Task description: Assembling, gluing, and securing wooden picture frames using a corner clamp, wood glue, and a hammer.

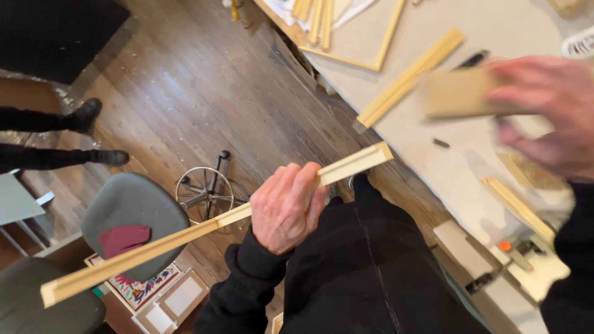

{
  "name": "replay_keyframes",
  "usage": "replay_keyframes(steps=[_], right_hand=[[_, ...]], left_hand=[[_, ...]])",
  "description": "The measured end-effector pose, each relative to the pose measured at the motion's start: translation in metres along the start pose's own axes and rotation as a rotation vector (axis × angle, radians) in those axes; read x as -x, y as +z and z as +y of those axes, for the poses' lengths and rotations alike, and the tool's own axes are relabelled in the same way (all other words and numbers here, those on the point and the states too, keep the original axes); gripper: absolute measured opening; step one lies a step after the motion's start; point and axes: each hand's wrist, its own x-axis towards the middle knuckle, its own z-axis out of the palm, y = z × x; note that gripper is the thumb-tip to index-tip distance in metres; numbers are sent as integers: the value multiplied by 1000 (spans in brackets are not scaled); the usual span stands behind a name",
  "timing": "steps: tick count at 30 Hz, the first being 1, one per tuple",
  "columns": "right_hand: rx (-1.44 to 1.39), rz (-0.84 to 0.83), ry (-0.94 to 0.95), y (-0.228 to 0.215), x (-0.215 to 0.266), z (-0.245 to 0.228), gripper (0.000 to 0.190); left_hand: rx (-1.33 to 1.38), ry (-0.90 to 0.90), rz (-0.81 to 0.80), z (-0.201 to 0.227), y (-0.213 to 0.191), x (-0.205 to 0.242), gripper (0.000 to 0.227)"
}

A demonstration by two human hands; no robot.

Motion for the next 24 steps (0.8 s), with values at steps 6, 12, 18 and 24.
replay_keyframes(steps=[6, 12, 18, 24], right_hand=[[-237, 16, 307, 1, -19, -36, 55], [-171, -57, 15, -10, -27, -36, 60], [-372, 91, 504, 2, 19, -6, 49], [149, 248, 56, 50, -30, -103, 34]], left_hand=[[-3, 64, -15, -2, -1, -4, 33], [18, 63, -35, -2, -2, -5, 33], [58, -11, -24, -4, -4, 2, 28], [146, -151, -106, 5, 6, 1, 26]])
